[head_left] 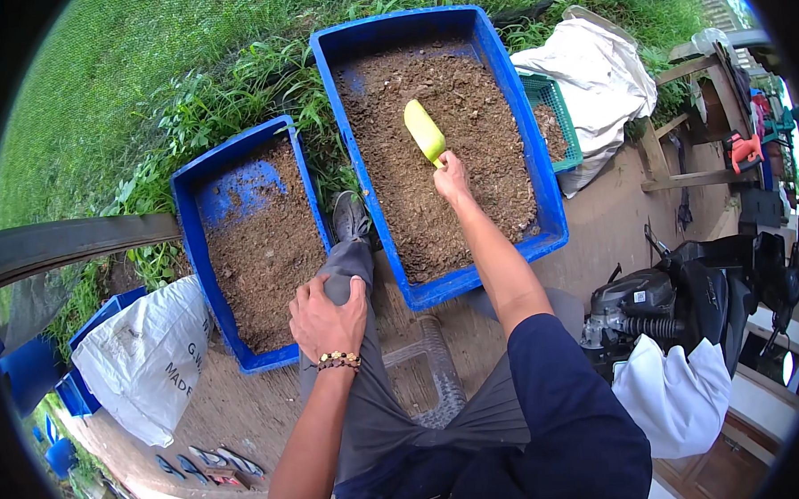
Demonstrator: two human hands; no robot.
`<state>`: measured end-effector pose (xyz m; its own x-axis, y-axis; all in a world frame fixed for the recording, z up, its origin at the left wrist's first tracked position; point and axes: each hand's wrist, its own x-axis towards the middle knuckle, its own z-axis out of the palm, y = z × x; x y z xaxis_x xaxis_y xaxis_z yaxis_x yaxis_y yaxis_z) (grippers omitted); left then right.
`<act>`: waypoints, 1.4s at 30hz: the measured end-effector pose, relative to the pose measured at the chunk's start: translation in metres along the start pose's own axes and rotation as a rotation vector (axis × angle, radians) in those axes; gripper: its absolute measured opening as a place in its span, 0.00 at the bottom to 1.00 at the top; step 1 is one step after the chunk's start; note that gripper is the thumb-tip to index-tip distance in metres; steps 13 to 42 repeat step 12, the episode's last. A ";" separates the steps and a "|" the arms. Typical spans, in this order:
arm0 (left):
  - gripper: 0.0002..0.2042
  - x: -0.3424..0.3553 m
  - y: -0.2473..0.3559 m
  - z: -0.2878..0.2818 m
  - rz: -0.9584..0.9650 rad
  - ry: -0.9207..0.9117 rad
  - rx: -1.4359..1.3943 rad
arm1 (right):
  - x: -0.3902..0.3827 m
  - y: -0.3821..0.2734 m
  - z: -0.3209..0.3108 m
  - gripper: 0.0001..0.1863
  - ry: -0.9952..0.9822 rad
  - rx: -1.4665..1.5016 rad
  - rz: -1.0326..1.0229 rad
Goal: Sorting organic substrate using a sieve and moving it between bins with a scoop.
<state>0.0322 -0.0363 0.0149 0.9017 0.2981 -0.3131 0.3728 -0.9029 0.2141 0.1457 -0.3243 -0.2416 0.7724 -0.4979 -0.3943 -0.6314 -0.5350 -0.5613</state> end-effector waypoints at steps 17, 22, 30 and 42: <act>0.25 -0.006 -0.001 -0.003 -0.027 -0.003 0.018 | -0.095 0.046 0.047 0.14 -0.478 0.412 0.072; 0.25 -0.006 -0.001 -0.003 -0.027 -0.003 0.018 | -0.095 0.046 0.047 0.14 -0.478 0.412 0.072; 0.25 -0.006 -0.001 -0.003 -0.027 -0.003 0.018 | -0.095 0.046 0.047 0.14 -0.478 0.412 0.072; 0.25 -0.006 -0.001 -0.003 -0.027 -0.003 0.018 | -0.095 0.046 0.047 0.14 -0.478 0.412 0.072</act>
